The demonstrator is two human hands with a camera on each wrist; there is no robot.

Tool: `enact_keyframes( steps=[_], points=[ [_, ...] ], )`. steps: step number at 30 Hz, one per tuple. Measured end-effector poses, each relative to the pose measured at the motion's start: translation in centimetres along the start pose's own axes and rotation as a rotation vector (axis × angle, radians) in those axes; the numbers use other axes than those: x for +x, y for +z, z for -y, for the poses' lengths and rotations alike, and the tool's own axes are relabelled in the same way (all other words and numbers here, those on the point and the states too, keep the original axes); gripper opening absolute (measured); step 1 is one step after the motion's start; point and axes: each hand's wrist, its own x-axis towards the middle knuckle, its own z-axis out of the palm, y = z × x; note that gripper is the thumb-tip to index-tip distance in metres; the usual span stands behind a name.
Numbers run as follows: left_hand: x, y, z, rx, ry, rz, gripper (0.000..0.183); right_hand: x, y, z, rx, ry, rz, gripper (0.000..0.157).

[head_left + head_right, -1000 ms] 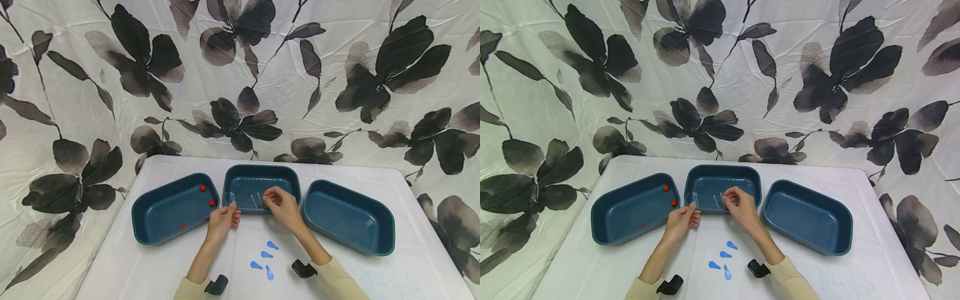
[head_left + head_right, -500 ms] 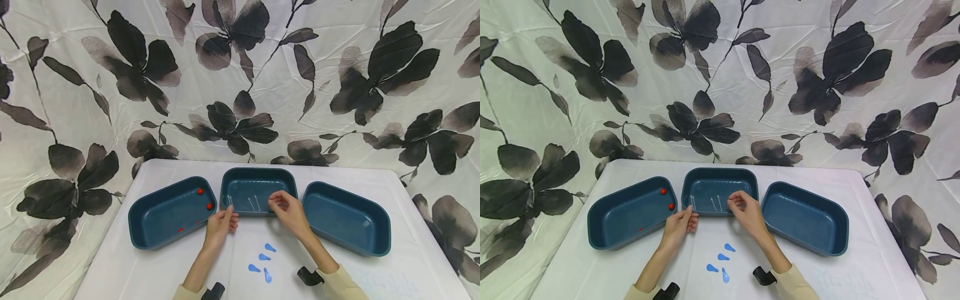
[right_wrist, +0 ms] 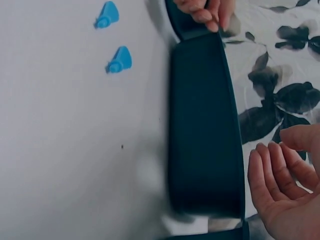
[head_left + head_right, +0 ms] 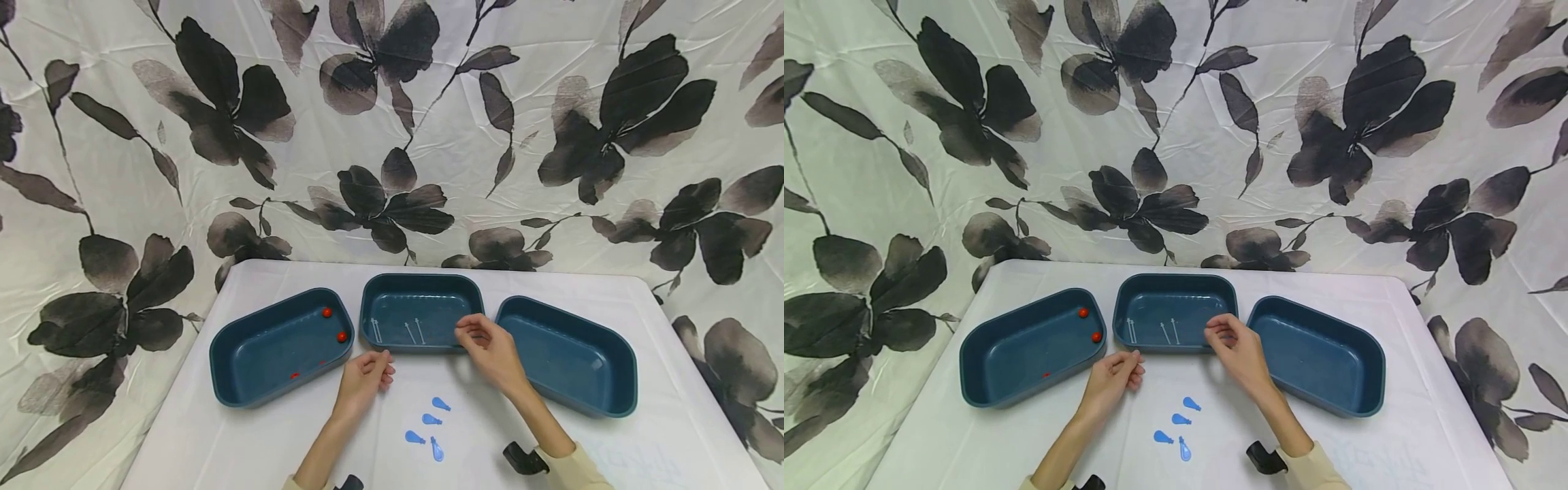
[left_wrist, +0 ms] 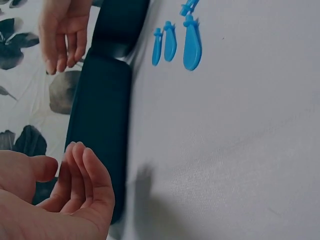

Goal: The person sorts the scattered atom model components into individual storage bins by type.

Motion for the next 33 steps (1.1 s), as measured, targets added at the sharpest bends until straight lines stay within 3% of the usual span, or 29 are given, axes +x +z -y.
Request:
enact_keyframes(
  steps=[7,10,17,28,33],
  points=[
    [-0.7,0.4,0.4,0.014,0.007,0.047,0.026,-0.8,-1.8,-0.4,0.005,-0.009,-0.016,0.021],
    [-1.4,0.6,-0.3,0.033,0.007,0.067,0.025,-1.2,-2.6,0.1,0.011,-0.014,-0.033,0.019],
    [-1.7,0.9,0.8,0.095,-0.005,0.122,0.025,-2.0,-4.5,-0.2,-0.02,-0.034,-0.066,0.02],
    [-3.2,0.9,1.4,0.178,0.036,0.191,0.024,-2.9,-7.1,-1.2,-0.048,-0.013,-0.11,0.024],
    [-3.6,1.0,1.8,0.243,0.027,0.207,0.022,-3.4,-8.2,-0.1,-0.066,0.001,-0.135,0.022]
  ],
)
